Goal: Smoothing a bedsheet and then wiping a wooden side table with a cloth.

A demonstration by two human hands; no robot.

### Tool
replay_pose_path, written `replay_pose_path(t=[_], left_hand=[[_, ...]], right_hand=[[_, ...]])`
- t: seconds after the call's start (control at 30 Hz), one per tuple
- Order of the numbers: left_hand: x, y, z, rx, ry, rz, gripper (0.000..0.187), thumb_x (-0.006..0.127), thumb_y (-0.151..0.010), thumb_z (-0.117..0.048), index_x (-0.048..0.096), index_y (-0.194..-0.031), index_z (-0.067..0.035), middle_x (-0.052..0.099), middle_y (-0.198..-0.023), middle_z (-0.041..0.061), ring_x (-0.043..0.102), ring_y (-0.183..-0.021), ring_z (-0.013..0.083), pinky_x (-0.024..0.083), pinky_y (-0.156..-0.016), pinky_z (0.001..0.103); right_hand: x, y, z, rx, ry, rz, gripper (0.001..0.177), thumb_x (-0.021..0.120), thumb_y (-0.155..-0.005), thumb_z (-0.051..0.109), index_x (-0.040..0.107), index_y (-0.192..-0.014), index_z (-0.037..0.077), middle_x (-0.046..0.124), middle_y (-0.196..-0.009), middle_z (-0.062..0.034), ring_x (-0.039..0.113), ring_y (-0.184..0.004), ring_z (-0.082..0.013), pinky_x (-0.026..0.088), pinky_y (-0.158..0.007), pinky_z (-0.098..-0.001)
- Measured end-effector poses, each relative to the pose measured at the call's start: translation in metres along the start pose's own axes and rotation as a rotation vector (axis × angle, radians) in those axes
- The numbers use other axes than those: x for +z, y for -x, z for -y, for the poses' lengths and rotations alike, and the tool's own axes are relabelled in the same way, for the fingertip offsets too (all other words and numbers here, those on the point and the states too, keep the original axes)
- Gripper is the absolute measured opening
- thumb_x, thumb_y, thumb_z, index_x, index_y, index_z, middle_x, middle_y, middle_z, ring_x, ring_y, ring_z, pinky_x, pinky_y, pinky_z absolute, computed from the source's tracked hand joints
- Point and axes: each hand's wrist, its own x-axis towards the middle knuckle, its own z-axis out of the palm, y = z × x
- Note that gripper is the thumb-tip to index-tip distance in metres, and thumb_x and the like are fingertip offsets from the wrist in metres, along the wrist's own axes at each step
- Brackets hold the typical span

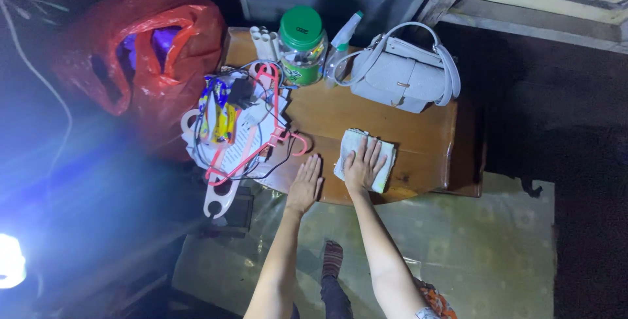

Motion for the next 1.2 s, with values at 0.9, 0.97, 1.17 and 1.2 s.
replay_pose_path(t=[0.9, 0.97, 1.17, 1.2], left_hand=[[-0.056, 0.123, 0.072, -0.246, -0.037, -0.044, 0.062, 0.040, -0.106, -0.025, 0.023, -0.160, -0.001, 0.022, -0.169, 0.017, 0.021, -0.156, 0.0317, 0.020, -0.126, 0.044], [-0.056, 0.126, 0.072, -0.246, -0.048, -0.050, 0.062, 0.040, -0.106, -0.025, 0.023, -0.161, -0.001, 0.022, -0.169, 0.016, 0.021, -0.156, 0.0318, 0.020, -0.126, 0.044], [-0.058, 0.127, 0.072, -0.218, -0.074, -0.065, 0.062, 0.041, -0.106, -0.026, 0.024, -0.160, 0.000, 0.022, -0.168, 0.018, 0.021, -0.156, 0.0322, 0.019, -0.127, 0.044], [-0.058, 0.126, 0.070, -0.214, -0.068, -0.065, 0.062, 0.042, -0.106, -0.026, 0.024, -0.159, 0.000, 0.022, -0.168, 0.018, 0.021, -0.156, 0.0324, 0.020, -0.127, 0.044]], right_hand=[[-0.015, 0.069, 0.123, -0.386, -0.167, 0.180, 0.069, 0.057, -0.097, 0.035, 0.036, -0.158, 0.012, 0.036, -0.162, -0.0191, 0.028, -0.153, -0.0344, 0.014, -0.124, -0.0586], [-0.021, 0.068, 0.121, -0.453, -0.185, 0.197, 0.070, 0.057, -0.097, 0.035, 0.035, -0.159, 0.010, 0.036, -0.162, -0.0201, 0.028, -0.154, -0.0343, 0.014, -0.124, -0.0582], [-0.030, 0.053, 0.099, -0.872, -0.285, 0.341, 0.067, 0.058, -0.098, 0.037, 0.039, -0.158, 0.013, 0.039, -0.161, -0.0169, 0.029, -0.153, -0.0318, 0.016, -0.125, -0.0560], [-0.032, 0.050, 0.094, -0.952, -0.303, 0.333, 0.066, 0.059, -0.098, 0.037, 0.040, -0.157, 0.015, 0.040, -0.161, -0.0154, 0.030, -0.153, -0.0308, 0.016, -0.125, -0.0559]])
